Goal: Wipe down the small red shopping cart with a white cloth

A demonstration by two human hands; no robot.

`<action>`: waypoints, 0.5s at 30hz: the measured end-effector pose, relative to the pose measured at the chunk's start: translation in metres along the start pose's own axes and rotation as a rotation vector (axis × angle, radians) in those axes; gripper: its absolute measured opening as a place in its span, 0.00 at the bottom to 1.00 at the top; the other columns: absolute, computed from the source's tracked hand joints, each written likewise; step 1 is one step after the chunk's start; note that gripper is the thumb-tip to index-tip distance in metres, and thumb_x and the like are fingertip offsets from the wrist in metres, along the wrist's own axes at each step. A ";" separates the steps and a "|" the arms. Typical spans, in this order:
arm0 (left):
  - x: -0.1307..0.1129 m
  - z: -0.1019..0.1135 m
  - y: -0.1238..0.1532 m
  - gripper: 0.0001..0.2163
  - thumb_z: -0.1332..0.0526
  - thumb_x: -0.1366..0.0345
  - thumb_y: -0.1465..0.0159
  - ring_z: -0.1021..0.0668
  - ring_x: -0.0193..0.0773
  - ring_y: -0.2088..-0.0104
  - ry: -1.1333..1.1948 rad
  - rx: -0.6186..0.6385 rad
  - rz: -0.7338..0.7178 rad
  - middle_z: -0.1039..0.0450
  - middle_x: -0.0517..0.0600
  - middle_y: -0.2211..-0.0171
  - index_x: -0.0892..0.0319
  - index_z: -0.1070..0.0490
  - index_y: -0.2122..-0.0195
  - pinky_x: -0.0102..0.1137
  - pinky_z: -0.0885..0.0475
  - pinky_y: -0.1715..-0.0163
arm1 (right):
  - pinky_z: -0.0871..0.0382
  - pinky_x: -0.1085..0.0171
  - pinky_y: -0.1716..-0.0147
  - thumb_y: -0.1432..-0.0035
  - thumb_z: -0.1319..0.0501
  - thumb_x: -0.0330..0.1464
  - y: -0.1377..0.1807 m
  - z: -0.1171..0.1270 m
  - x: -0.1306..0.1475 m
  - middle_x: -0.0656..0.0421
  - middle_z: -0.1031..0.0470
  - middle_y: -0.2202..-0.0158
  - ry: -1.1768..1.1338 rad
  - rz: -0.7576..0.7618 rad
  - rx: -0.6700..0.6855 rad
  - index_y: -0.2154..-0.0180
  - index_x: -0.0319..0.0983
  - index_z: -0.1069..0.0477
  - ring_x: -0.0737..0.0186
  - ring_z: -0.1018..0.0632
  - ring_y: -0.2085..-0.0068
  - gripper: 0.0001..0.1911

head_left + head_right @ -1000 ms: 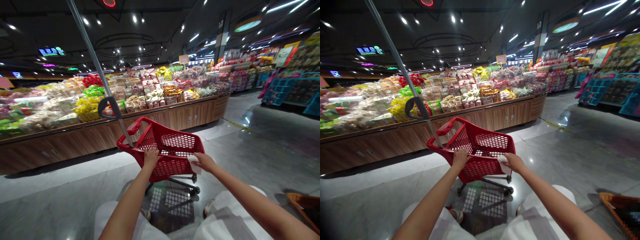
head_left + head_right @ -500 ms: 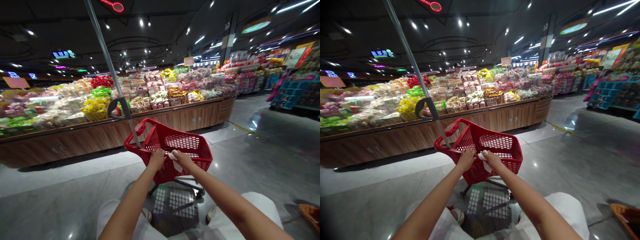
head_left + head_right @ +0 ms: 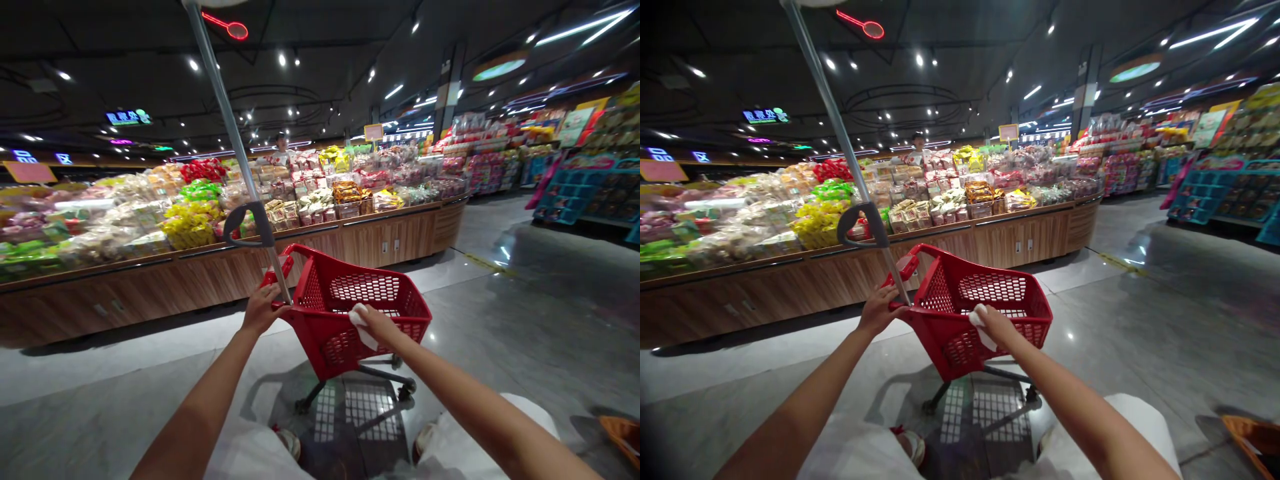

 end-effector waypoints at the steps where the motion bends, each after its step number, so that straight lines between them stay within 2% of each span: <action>1: -0.005 -0.001 -0.002 0.23 0.39 0.46 0.44 0.29 0.48 0.46 0.013 0.012 -0.009 0.28 0.53 0.49 0.54 0.30 0.52 0.45 0.43 0.40 | 0.38 0.66 0.60 0.38 0.47 0.33 -0.013 -0.005 0.024 0.56 0.29 0.55 -0.024 0.001 -0.010 0.50 0.42 0.36 0.59 0.28 0.57 0.14; 4: -0.023 0.001 -0.004 0.25 0.34 0.47 0.49 0.28 0.48 0.47 0.096 0.014 -0.107 0.27 0.54 0.51 0.55 0.28 0.54 0.42 0.37 0.44 | 0.38 0.66 0.60 0.37 0.47 0.34 -0.047 -0.016 0.089 0.56 0.29 0.54 -0.094 0.037 -0.047 0.47 0.43 0.39 0.60 0.28 0.58 0.17; 7: -0.031 0.001 -0.004 0.23 0.31 0.49 0.52 0.27 0.49 0.49 0.162 -0.012 -0.149 0.26 0.54 0.53 0.57 0.27 0.58 0.43 0.35 0.47 | 0.38 0.65 0.59 0.37 0.46 0.35 -0.061 -0.015 0.122 0.54 0.31 0.52 -0.135 0.069 -0.095 0.45 0.42 0.40 0.60 0.28 0.57 0.19; 10: -0.030 -0.002 -0.006 0.19 0.31 0.51 0.51 0.25 0.50 0.52 0.155 -0.013 -0.110 0.24 0.55 0.58 0.58 0.25 0.62 0.43 0.34 0.49 | 0.38 0.65 0.58 0.38 0.45 0.34 -0.052 -0.010 0.109 0.54 0.30 0.52 -0.133 0.044 -0.118 0.45 0.44 0.39 0.60 0.28 0.56 0.19; 15: -0.031 -0.012 -0.011 0.15 0.31 0.54 0.50 0.27 0.53 0.49 0.111 0.029 -0.044 0.23 0.57 0.61 0.59 0.25 0.68 0.44 0.35 0.47 | 0.40 0.61 0.51 0.40 0.45 0.31 -0.018 -0.001 0.035 0.56 0.26 0.56 -0.029 -0.028 -0.156 0.49 0.43 0.34 0.57 0.28 0.54 0.16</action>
Point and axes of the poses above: each hand's wrist, its own y-axis away from the middle knuckle, its own z-axis out of the back of the hand, x = y × z, the point moved 7 cm from there along -y, towards the middle knuckle
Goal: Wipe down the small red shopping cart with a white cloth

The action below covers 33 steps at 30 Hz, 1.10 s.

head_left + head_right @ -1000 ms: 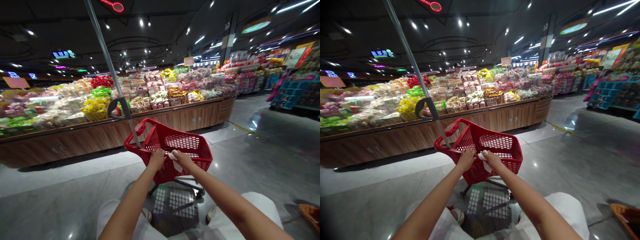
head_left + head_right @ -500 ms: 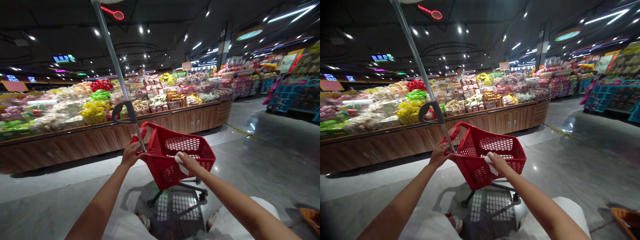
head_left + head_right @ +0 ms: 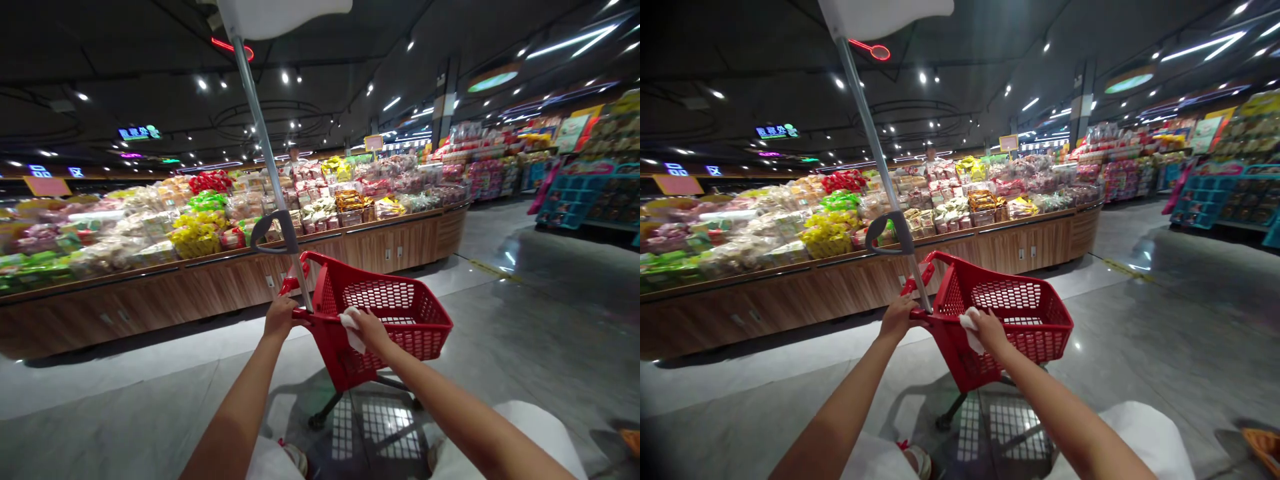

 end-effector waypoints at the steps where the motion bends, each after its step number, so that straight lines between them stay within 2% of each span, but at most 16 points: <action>1: 0.000 -0.002 -0.002 0.15 0.31 0.54 0.50 0.27 0.54 0.48 -0.013 0.007 0.020 0.23 0.57 0.61 0.59 0.26 0.68 0.44 0.35 0.46 | 0.41 0.61 0.50 0.40 0.45 0.31 0.004 0.003 -0.012 0.56 0.26 0.56 -0.006 -0.002 -0.016 0.50 0.43 0.33 0.57 0.28 0.54 0.15; 3: -0.002 -0.007 -0.006 0.14 0.32 0.53 0.50 0.28 0.54 0.47 -0.039 0.025 0.066 0.23 0.58 0.59 0.58 0.26 0.69 0.44 0.37 0.44 | 0.39 0.61 0.51 0.39 0.46 0.32 0.007 0.006 -0.024 0.56 0.27 0.55 -0.059 -0.011 -0.052 0.50 0.42 0.33 0.57 0.28 0.54 0.15; 5: -0.007 -0.012 -0.010 0.15 0.32 0.52 0.51 0.29 0.54 0.46 -0.062 0.044 0.111 0.24 0.59 0.58 0.58 0.26 0.69 0.44 0.38 0.43 | 0.36 0.62 0.54 0.38 0.47 0.32 0.003 0.004 -0.020 0.55 0.28 0.53 -0.139 -0.021 -0.091 0.49 0.42 0.34 0.58 0.28 0.55 0.16; 8: -0.025 -0.017 -0.017 0.17 0.32 0.51 0.51 0.30 0.56 0.45 -0.092 0.050 0.171 0.25 0.61 0.57 0.59 0.27 0.68 0.45 0.38 0.42 | 0.34 0.63 0.55 0.38 0.48 0.30 -0.012 -0.002 0.008 0.55 0.30 0.50 -0.228 0.010 -0.168 0.46 0.42 0.36 0.59 0.28 0.53 0.18; 11: -0.051 -0.021 -0.022 0.18 0.34 0.51 0.49 0.31 0.56 0.45 -0.116 0.048 0.211 0.25 0.61 0.55 0.61 0.27 0.65 0.45 0.40 0.41 | 0.36 0.61 0.50 0.39 0.49 0.29 -0.022 -0.003 0.029 0.54 0.32 0.46 -0.248 0.049 -0.285 0.45 0.43 0.37 0.58 0.30 0.48 0.20; 13: -0.069 -0.022 -0.025 0.19 0.34 0.51 0.48 0.31 0.55 0.44 -0.127 0.034 0.235 0.26 0.61 0.54 0.61 0.27 0.63 0.44 0.40 0.41 | 0.37 0.60 0.48 0.40 0.48 0.28 -0.023 0.001 0.024 0.53 0.33 0.45 -0.236 0.053 -0.327 0.45 0.42 0.37 0.56 0.32 0.45 0.21; 16: -0.091 -0.023 -0.030 0.21 0.33 0.51 0.48 0.32 0.56 0.44 -0.118 -0.007 0.258 0.28 0.61 0.52 0.62 0.28 0.60 0.45 0.40 0.42 | 0.35 0.58 0.49 0.42 0.47 0.28 -0.019 0.009 -0.002 0.53 0.32 0.45 -0.213 0.041 -0.306 0.45 0.42 0.35 0.54 0.30 0.47 0.22; 19: -0.110 -0.024 -0.033 0.24 0.31 0.52 0.49 0.31 0.56 0.45 -0.058 -0.052 0.222 0.29 0.63 0.51 0.63 0.30 0.57 0.46 0.39 0.42 | 0.34 0.59 0.50 0.43 0.47 0.26 -0.012 0.022 -0.028 0.53 0.32 0.45 -0.219 -0.026 -0.306 0.45 0.43 0.34 0.54 0.28 0.48 0.23; 21: -0.123 -0.023 -0.032 0.25 0.32 0.53 0.48 0.29 0.54 0.46 0.015 -0.097 0.161 0.29 0.62 0.51 0.63 0.32 0.54 0.46 0.38 0.43 | 0.34 0.58 0.49 0.44 0.48 0.25 -0.005 0.032 -0.036 0.53 0.33 0.44 -0.247 -0.067 -0.346 0.46 0.43 0.33 0.54 0.28 0.47 0.24; 26: -0.154 -0.008 -0.011 0.21 0.38 0.56 0.40 0.28 0.46 0.47 0.342 -0.242 0.030 0.31 0.58 0.48 0.59 0.37 0.48 0.40 0.30 0.48 | 0.37 0.56 0.44 0.44 0.49 0.25 0.032 0.054 -0.015 0.54 0.34 0.42 -0.350 -0.006 -0.488 0.42 0.42 0.38 0.56 0.32 0.42 0.27; 30: -0.153 0.015 -0.007 0.13 0.49 0.61 0.33 0.26 0.39 0.49 0.609 -0.343 -0.009 0.29 0.54 0.48 0.56 0.36 0.49 0.35 0.29 0.50 | 0.39 0.57 0.42 0.46 0.49 0.22 0.061 0.068 0.013 0.55 0.37 0.40 -0.371 0.092 -0.490 0.41 0.43 0.39 0.57 0.36 0.39 0.30; 33: -0.128 0.019 -0.034 0.14 0.52 0.64 0.33 0.27 0.40 0.47 0.570 -0.294 0.024 0.29 0.56 0.48 0.59 0.34 0.49 0.36 0.31 0.47 | 0.38 0.58 0.42 0.48 0.49 0.21 0.065 0.080 0.027 0.54 0.35 0.42 -0.348 0.143 -0.477 0.43 0.42 0.37 0.57 0.35 0.40 0.30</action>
Point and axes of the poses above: each hand's wrist, its own y-axis away from the middle knuckle, its own z-axis out of the back of the hand, x = y × z, the point moved 7 cm from there along -y, towards the middle knuckle
